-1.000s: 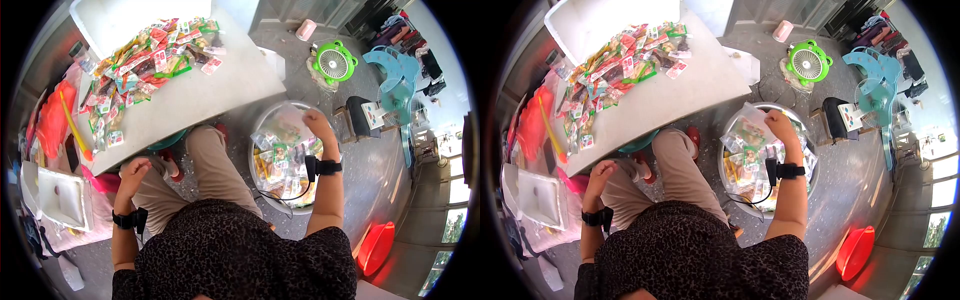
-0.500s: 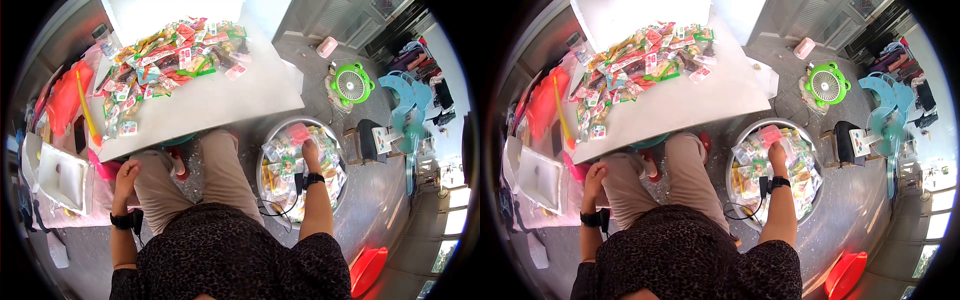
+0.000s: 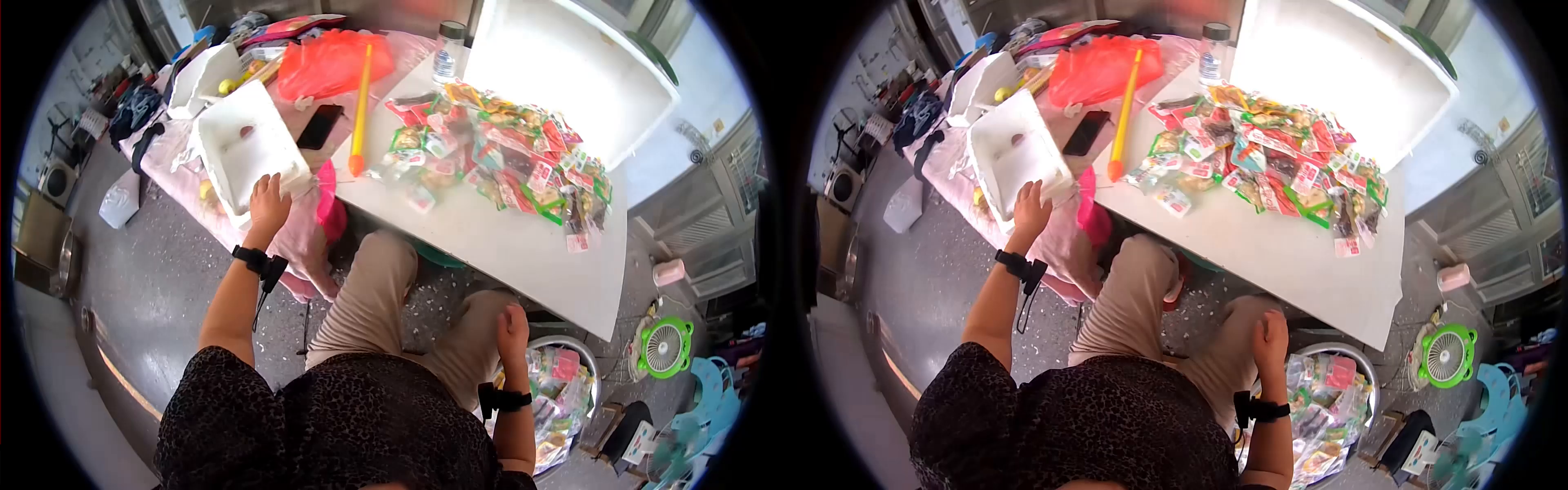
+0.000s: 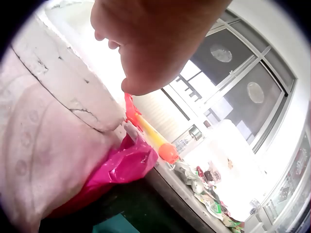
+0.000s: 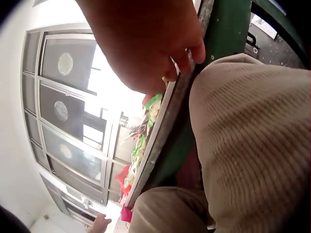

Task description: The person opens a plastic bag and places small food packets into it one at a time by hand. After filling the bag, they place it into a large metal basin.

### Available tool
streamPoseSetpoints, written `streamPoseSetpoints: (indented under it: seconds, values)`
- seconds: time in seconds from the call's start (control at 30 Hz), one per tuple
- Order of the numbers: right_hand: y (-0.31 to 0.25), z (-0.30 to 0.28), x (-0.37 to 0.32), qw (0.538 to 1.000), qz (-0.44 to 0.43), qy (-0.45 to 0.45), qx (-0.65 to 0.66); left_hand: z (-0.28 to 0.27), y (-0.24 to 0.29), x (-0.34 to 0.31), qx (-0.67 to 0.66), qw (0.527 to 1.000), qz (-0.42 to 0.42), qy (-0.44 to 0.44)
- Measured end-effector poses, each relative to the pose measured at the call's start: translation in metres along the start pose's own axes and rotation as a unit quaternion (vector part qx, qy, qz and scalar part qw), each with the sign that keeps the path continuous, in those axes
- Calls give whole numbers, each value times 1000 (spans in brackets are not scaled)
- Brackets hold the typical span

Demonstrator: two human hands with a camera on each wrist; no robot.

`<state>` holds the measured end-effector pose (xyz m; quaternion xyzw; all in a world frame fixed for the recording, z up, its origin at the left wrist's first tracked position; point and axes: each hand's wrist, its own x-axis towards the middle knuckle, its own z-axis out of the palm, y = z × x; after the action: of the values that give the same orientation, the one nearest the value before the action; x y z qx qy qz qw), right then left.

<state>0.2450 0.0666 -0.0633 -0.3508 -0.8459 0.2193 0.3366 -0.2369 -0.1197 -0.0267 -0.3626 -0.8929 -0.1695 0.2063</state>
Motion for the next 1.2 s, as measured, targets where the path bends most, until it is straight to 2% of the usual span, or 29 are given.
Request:
streamPoseSetpoints:
  seconds: [0.07,0.17,0.2,0.3,0.4,0.5,0.53,0.63,0.83,0.93,1.03,1.13,1.2]
  values:
    - [-1,11,0,998,-32,-31,-40,2,-10,3,-11,994,-55,-98]
    - [-6,21,-2,987,-71,-20,-145,0,-16,11,5,978,-89,-189]
    - [-7,23,-4,983,-65,-19,-172,3,-19,8,22,992,-48,-119]
    - [-9,25,-4,983,-53,-15,-174,1,-25,14,-41,999,-4,23]
    - [-7,28,-6,985,-47,-6,-168,1,-41,18,12,999,-33,1]
    - [-2,32,-7,984,-36,-7,-175,20,-73,28,39,985,-82,-147]
    - [-1,33,-7,984,-36,-7,-176,18,-76,35,-12,970,-130,-204]
    - [0,34,-6,983,-40,-9,-181,13,-76,40,-20,982,-109,-156]
    - [-2,36,-4,982,-48,-16,-184,-11,-67,51,-35,978,-141,-149]
    - [-3,37,-4,983,-49,-17,-177,-19,-66,54,-67,976,-123,-165]
    - [-4,40,-2,986,-53,-22,-158,-16,-68,57,-169,969,-106,-149]
    - [-8,36,-2,986,-57,-29,-157,-24,-45,56,-357,898,-200,-161]
    - [-16,36,2,986,-52,-33,-158,-41,-17,50,-480,825,-212,-208]
